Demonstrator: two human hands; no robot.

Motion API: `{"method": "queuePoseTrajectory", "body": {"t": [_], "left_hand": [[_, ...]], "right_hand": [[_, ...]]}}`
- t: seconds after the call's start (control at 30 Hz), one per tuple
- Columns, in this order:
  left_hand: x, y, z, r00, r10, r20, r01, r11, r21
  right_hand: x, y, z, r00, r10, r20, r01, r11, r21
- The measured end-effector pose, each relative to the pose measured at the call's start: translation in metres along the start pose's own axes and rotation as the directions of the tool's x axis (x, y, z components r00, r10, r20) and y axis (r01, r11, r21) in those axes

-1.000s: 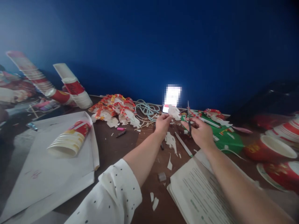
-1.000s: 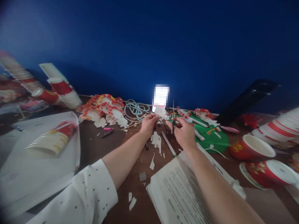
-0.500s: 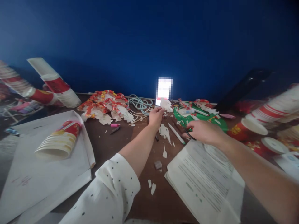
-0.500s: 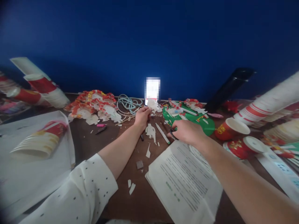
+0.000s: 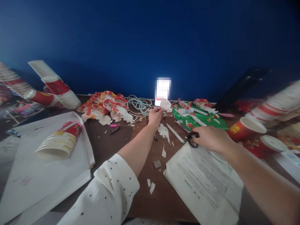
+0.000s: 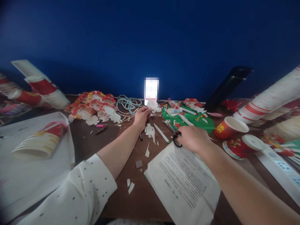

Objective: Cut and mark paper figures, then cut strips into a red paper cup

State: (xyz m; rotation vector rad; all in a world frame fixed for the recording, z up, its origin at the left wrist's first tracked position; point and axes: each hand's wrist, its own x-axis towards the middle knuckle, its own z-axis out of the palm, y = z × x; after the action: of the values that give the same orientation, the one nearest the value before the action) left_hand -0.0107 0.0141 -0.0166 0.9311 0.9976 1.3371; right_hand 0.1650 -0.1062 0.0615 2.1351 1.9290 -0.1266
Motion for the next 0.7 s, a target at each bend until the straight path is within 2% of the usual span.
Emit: {"method": "queuePoseTrajectory", "body": {"t": [0.1,0.2,0.27,0.47,0.7], "left_hand": [[0.0,-0.001,0.002,1.0,0.006,0.011,-0.007,1.0,0.03],[0.001,-0.003,0.003,0.999,0.026,0.03,-0.028,0.998,0.056],[0.001,-0.004,0.003,0.999,0.035,0.038,-0.038,0.996,0.075],[0.0,-0.003,0.003,0.999,0.0,0.035,-0.003,0.996,0.09],[-0.004,0.001,0.006,1.0,-0.016,0.01,0.015,0.997,0.075]], "right_hand": [[-0.006,-0.002,0.001,0.994,-0.049,-0.094,0.045,0.998,-0.049],[-0.008,-0.013,0.003,0.963,-0.112,-0.244,0.124,0.992,0.036],[-0.006,-0.024,0.006,0.956,-0.135,-0.261,0.166,0.981,0.103],[0.007,-0.054,0.027,0.927,-0.26,-0.271,0.278,0.96,0.029],[0.01,-0.047,0.038,0.913,-0.229,-0.336,0.305,0.933,0.192]]}}
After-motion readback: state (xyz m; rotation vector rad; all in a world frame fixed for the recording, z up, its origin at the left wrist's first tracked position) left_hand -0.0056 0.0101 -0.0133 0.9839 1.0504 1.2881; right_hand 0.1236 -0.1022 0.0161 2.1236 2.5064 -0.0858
